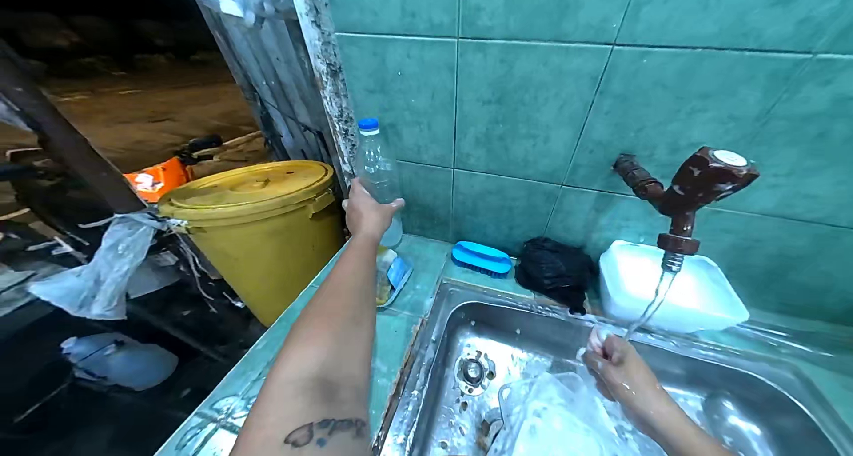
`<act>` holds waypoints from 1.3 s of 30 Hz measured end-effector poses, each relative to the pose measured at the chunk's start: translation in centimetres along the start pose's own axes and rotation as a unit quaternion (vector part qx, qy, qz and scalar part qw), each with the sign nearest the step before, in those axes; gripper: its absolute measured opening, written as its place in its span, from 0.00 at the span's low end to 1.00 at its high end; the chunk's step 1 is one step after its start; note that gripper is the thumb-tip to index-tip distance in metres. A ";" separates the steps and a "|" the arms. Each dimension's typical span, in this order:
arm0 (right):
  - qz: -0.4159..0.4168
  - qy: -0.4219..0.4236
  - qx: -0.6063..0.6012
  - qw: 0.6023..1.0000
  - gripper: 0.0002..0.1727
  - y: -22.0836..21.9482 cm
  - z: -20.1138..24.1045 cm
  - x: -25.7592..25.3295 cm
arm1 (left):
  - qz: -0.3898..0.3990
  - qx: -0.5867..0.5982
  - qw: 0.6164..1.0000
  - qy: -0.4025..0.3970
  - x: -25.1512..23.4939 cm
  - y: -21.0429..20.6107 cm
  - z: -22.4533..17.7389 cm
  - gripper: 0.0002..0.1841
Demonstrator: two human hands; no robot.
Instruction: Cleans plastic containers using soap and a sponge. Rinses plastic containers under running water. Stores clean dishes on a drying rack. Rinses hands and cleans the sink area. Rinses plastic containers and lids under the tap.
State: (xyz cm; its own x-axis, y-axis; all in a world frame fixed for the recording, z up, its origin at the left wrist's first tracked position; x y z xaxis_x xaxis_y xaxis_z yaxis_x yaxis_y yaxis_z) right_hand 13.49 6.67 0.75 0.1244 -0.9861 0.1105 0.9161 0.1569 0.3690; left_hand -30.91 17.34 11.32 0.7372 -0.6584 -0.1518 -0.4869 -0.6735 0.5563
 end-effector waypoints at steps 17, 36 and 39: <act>0.051 0.020 0.099 0.994 0.18 -0.6 0.4 -2.8 | 0.183 -0.418 0.873 -0.172 10.6 -0.2 4.3 0.21; 0.022 0.036 0.079 0.996 0.10 1.6 2.6 0.2 | 0.174 -0.392 0.872 -0.236 13.7 -8.7 0.6 0.14; 0.002 0.047 0.089 0.995 0.12 2.8 4.2 0.7 | 0.159 -0.358 0.886 -0.248 12.5 -9.3 0.6 0.14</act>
State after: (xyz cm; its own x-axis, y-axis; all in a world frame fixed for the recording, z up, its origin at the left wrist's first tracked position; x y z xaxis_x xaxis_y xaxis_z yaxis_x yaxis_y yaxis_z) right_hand 14.59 6.70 5.73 0.1715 -0.9848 0.0290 0.8346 0.1609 0.5269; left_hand -17.40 15.20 3.77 0.2336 -0.9629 -0.1353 -0.0809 -0.1579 0.9841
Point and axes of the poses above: each hand's wrist, its own x-axis away from the middle knuckle, its own y-axis out of the back of the hand, z = x × y, the point moved 3 cm from there along -x, towards the middle knuckle, and after that the axes turned 6 degrees about y, right-handed, at the moved point
